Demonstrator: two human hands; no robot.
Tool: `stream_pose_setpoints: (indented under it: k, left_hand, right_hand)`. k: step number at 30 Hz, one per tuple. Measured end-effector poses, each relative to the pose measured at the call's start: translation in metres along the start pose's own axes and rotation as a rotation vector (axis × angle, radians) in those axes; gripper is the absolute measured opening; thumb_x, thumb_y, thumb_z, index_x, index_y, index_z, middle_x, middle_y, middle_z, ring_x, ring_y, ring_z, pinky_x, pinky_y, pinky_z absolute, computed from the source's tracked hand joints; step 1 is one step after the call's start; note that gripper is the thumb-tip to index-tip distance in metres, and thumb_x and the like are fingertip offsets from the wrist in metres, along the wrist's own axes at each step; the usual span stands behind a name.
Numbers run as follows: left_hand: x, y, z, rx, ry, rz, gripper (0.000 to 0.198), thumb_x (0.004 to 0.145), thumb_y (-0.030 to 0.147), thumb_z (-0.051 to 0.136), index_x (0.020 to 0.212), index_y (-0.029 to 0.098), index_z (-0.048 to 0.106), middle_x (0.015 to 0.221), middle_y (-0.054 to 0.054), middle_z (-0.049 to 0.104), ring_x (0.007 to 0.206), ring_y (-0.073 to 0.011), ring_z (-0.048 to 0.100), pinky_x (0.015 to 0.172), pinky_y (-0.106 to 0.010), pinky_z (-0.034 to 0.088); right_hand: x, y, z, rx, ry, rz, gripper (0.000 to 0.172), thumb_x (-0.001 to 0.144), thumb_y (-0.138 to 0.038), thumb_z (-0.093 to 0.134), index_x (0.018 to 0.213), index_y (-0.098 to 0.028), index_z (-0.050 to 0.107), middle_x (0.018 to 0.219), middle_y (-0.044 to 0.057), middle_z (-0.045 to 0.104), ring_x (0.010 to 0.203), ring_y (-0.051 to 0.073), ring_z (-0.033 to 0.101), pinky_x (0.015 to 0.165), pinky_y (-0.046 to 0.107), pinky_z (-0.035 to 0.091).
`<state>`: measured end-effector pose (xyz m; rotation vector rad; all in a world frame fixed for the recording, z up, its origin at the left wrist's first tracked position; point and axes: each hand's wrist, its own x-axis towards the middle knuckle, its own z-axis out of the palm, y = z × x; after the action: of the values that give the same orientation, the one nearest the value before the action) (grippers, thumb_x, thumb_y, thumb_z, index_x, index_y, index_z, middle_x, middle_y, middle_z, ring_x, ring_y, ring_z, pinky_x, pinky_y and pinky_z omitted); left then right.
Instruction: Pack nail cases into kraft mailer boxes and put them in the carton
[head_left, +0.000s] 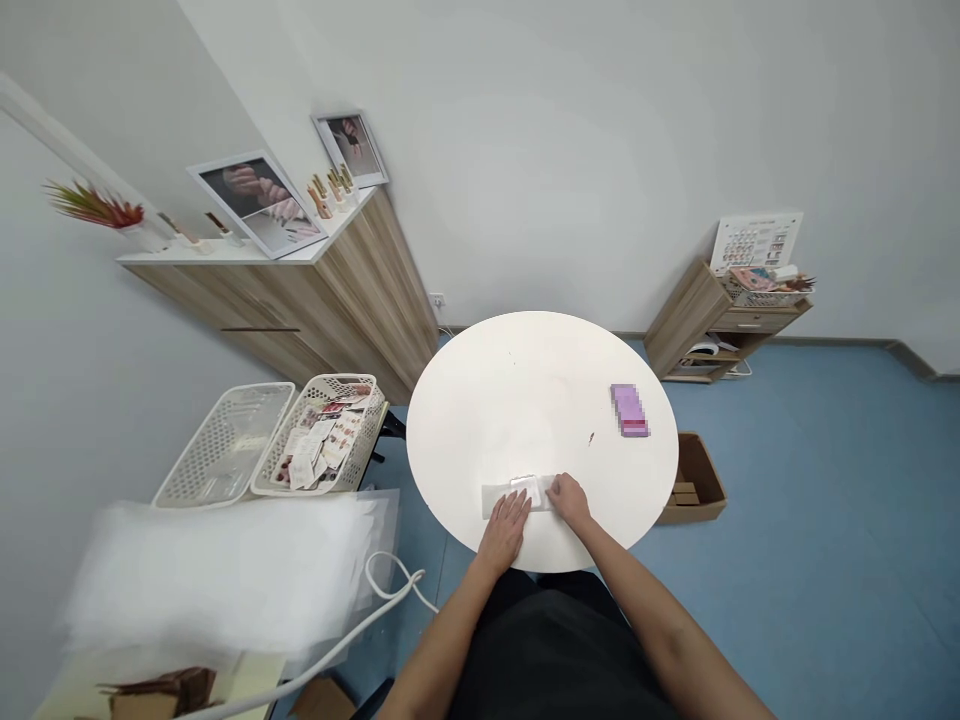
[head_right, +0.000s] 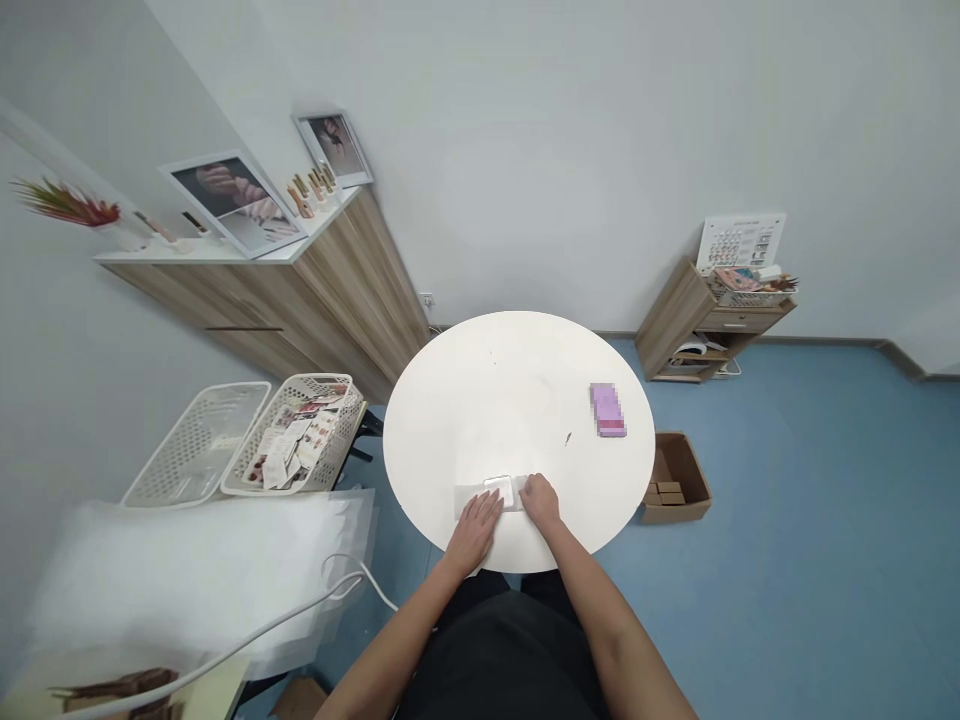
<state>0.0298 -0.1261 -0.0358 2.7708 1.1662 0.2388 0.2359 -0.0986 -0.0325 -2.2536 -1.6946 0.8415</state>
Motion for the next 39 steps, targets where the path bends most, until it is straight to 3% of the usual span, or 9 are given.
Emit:
stream_pose_setpoints:
  k: [3,7,10,13,19,24,30,36,39]
  left_hand:
    - [0.003,-0.005,0.008,0.033,-0.019,-0.079,0.071,0.083,0.007,0.035,0.152,0.017,0.020,0.159,-0.010,0.027,0.146,-0.0255,0.022,0.115,-0.048,0.025]
    - [0.013,-0.018,0.007,0.046,-0.064,-0.057,0.068,0.084,0.008,0.036,0.150,0.018,0.024,0.156,-0.010,0.032,0.145,-0.0238,0.026,0.116,-0.047,0.026]
    - [0.021,-0.027,0.007,0.043,-0.061,-0.012,0.067,0.083,0.010,0.040,0.148,0.017,0.028,0.151,-0.011,0.041,0.143,-0.0258,0.031,0.117,-0.051,0.023]
    - [0.028,-0.033,0.008,-0.014,-0.050,0.016,0.069,0.079,0.009,0.043,0.147,0.016,0.030,0.145,-0.013,0.049,0.139,-0.0256,0.038,0.116,-0.052,0.026]
    - [0.025,-0.042,0.006,-0.244,-0.048,-0.073,0.065,0.078,0.012,0.047,0.142,0.017,0.035,0.138,-0.013,0.055,0.127,-0.0262,0.053,0.107,-0.048,0.042]
    - [0.020,-0.048,-0.008,-0.451,-0.058,-0.156,0.047,0.083,0.018,0.051,0.129,0.022,0.048,0.124,-0.007,0.063,0.114,-0.0230,0.060,0.097,-0.041,0.050]
    - [0.047,-0.066,-0.024,-0.419,-0.064,-0.298,0.021,0.084,0.021,0.052,0.102,0.022,0.063,0.101,-0.004,0.068,0.102,-0.0220,0.060,0.088,-0.035,0.050]
    - [0.063,-0.077,-0.021,-0.329,-0.062,-0.471,0.034,0.084,0.015,0.045,0.115,0.016,0.058,0.092,-0.009,0.067,0.092,-0.0242,0.062,0.080,-0.038,0.050]
    - [0.062,-0.074,-0.022,-0.228,0.009,-0.442,0.050,0.080,0.010,0.045,0.129,0.016,0.050,0.116,-0.014,0.063,0.112,-0.0286,0.057,0.094,-0.046,0.045]
  right_hand:
    - [-0.001,0.003,0.003,-0.016,0.044,-0.024,0.008,0.083,-0.018,0.050,0.084,-0.020,0.057,0.086,0.003,0.058,0.079,0.017,0.056,0.068,0.026,0.040]
    - [-0.012,0.000,-0.003,-0.108,0.251,-0.224,0.047,0.079,-0.009,0.045,0.125,-0.018,0.053,0.123,0.013,0.056,0.111,0.025,0.054,0.090,0.037,0.043]
    - [-0.022,-0.007,-0.007,-0.253,0.220,-0.594,0.058,0.084,-0.016,0.047,0.142,-0.017,0.040,0.145,0.014,0.045,0.136,0.029,0.034,0.114,0.051,0.019]
    - [-0.026,-0.013,-0.005,-0.337,0.079,-0.773,0.057,0.087,-0.024,0.049,0.143,-0.019,0.041,0.145,0.011,0.048,0.139,0.030,0.032,0.117,0.059,0.003]
    - [-0.021,-0.021,-0.005,-0.222,0.002,-0.644,0.048,0.083,-0.008,0.044,0.129,-0.017,0.055,0.134,0.013,0.057,0.127,0.026,0.048,0.114,0.052,0.023]
    - [-0.013,-0.025,-0.020,-0.032,-0.133,-0.525,0.034,0.081,-0.011,0.051,0.113,-0.020,0.061,0.113,0.008,0.063,0.098,0.020,0.061,0.087,0.033,0.047]
    - [0.022,-0.045,-0.039,-0.025,-0.211,-0.412,0.020,0.083,-0.015,0.054,0.100,-0.021,0.062,0.099,0.003,0.064,0.087,0.017,0.060,0.074,0.025,0.039]
    - [0.056,-0.052,-0.039,-0.040,-0.269,-0.278,0.033,0.078,-0.019,0.066,0.110,-0.023,0.057,0.096,0.002,0.064,0.090,0.018,0.057,0.073,0.026,0.036]
    - [0.067,-0.049,-0.034,-0.058,-0.213,-0.284,0.033,0.075,-0.022,0.071,0.106,-0.023,0.061,0.113,0.006,0.060,0.107,0.023,0.051,0.083,0.030,0.038]
